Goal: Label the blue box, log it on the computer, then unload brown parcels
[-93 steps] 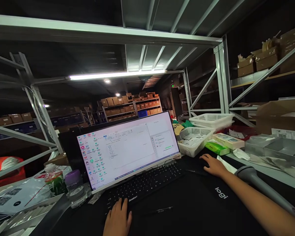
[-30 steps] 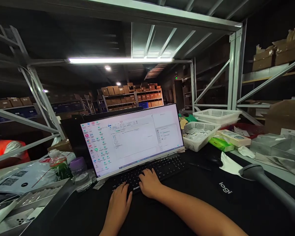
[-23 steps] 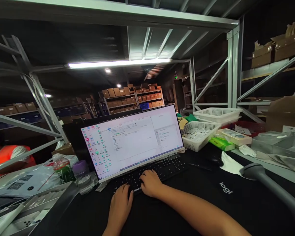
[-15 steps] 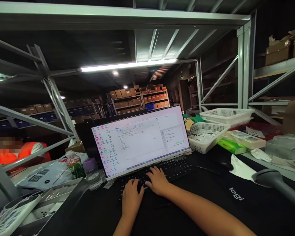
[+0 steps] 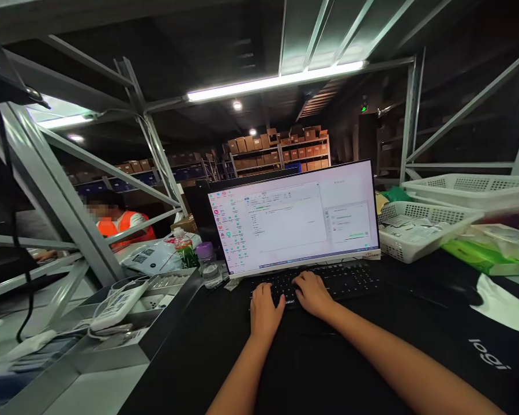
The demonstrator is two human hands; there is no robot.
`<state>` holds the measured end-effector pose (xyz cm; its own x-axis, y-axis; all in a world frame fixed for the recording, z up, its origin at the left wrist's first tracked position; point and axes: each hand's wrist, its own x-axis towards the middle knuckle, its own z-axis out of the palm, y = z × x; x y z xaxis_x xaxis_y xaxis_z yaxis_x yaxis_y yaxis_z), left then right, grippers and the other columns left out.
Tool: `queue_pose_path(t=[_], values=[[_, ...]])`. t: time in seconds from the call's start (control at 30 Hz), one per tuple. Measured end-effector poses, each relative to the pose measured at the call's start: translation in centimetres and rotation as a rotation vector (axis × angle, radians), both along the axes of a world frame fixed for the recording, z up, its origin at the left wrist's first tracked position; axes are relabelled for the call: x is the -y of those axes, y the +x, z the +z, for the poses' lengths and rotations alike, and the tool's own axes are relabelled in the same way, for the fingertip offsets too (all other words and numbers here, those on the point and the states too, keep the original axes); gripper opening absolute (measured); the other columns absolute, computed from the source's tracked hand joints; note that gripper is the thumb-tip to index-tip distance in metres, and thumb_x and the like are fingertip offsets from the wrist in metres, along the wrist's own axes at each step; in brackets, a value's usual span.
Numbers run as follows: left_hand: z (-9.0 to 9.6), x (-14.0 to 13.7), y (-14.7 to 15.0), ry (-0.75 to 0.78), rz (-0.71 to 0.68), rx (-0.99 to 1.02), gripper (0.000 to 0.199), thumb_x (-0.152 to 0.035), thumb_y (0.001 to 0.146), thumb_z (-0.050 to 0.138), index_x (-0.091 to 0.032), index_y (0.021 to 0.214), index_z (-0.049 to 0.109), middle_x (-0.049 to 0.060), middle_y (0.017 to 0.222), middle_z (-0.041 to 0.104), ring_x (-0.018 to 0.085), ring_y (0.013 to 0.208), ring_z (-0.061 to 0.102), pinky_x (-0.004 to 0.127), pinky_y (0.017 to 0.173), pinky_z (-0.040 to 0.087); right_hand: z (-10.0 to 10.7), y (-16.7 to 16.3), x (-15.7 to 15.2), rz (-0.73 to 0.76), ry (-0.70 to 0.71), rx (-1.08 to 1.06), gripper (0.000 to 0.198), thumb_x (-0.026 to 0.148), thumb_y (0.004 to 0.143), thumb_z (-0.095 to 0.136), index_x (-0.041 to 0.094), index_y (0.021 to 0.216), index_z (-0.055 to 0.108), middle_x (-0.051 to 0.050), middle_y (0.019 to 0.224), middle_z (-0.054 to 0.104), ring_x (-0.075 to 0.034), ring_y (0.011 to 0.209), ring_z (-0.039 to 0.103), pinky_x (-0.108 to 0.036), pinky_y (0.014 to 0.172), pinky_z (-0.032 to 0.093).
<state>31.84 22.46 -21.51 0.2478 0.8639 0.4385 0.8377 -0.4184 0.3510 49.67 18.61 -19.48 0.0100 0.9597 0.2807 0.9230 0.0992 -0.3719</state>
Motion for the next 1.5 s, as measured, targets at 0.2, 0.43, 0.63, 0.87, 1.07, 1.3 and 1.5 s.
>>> queue_pose_path(t=[0.2, 0.43, 0.63, 0.87, 1.07, 1.3, 1.5], values=[[-0.4, -0.7, -0.2, 0.004, 0.045, 0.046, 0.037, -0.033, 0.089, 0.071, -0.014, 0.120, 0.061, 0.013, 0.125, 0.060, 0.030, 0.121, 0.057, 0.045, 0.105, 0.048, 0.6, -1.2, 0.2, 0.034, -0.015, 0.022, 0.040, 0.037, 0.101, 0.057, 0.019, 0.134, 0.071, -0.017, 0.151, 0.054, -0.034, 0.145, 0.042, -0.050, 0.123, 0.029], [-1.0, -0.9, -0.3, 0.027, 0.028, 0.038, 0.033, -0.031, 0.086, 0.075, -0.017, 0.113, 0.062, 0.011, 0.120, 0.060, 0.029, 0.115, 0.060, 0.043, 0.101, 0.050, 0.5, -1.3, -0.6, 0.107, -0.079, 0.012, 0.048, 0.042, 0.106, 0.048, 0.025, 0.149, 0.059, -0.014, 0.166, 0.038, -0.031, 0.155, 0.031, -0.050, 0.127, 0.021], [-0.6, -0.7, -1.0, 0.111, 0.082, 0.043, 0.060, -0.039, 0.078, 0.084, -0.014, 0.124, 0.057, 0.016, 0.134, 0.055, 0.033, 0.126, 0.055, 0.048, 0.109, 0.045, 0.6, -1.2, -0.7, 0.090, -0.010, 0.025, 0.039, 0.036, 0.105, 0.049, 0.018, 0.135, 0.066, -0.015, 0.155, 0.052, -0.031, 0.144, 0.045, -0.049, 0.121, 0.032], [-0.9, -0.9, -1.0, 0.090, -0.024, -0.032, 0.035, -0.040, 0.083, 0.078, -0.018, 0.110, 0.069, 0.013, 0.130, 0.061, 0.031, 0.122, 0.059, 0.045, 0.103, 0.050, 0.6, -0.2, -0.4, 0.093, -0.010, -0.003, 0.044, 0.001, 0.092, 0.043, 0.019, 0.117, 0.074, -0.010, 0.118, 0.070, -0.023, 0.114, 0.061, -0.035, 0.099, 0.046], [-0.6, -0.8, -0.4, 0.085, -0.046, -0.075, 0.032, -0.013, 0.096, 0.042, -0.016, 0.105, 0.072, 0.012, 0.120, 0.066, 0.027, 0.114, 0.061, 0.040, 0.097, 0.050, 0.2, -1.1, 0.0, 0.154, 0.039, 0.007, 0.035, 0.019, 0.102, 0.050, 0.023, 0.128, 0.073, -0.011, 0.135, 0.063, -0.026, 0.128, 0.054, -0.039, 0.111, 0.040], [0.0, 0.0, -0.1, 0.068, -0.045, -0.117, 0.026, -0.017, 0.096, 0.047, -0.013, 0.103, 0.071, 0.012, 0.112, 0.068, 0.027, 0.107, 0.061, 0.039, 0.093, 0.049, 1.0, -2.1, 0.9, 0.082, -0.022, 0.006, 0.039, 0.033, 0.105, 0.046, 0.014, 0.133, 0.065, -0.018, 0.146, 0.056, -0.033, 0.136, 0.051, -0.056, 0.121, 0.032], [0.0, -0.1, -0.3, 0.063, -0.064, -0.138, 0.024, -0.018, 0.095, 0.046, -0.016, 0.098, 0.070, 0.009, 0.105, 0.069, 0.025, 0.103, 0.062, 0.037, 0.091, 0.049, 1.1, -2.3, 1.0, 0.046, -0.030, 0.027, 0.035, 0.016, 0.101, 0.037, 0.011, 0.115, 0.069, -0.017, 0.120, 0.069, -0.031, 0.117, 0.064, -0.058, 0.114, 0.040]])
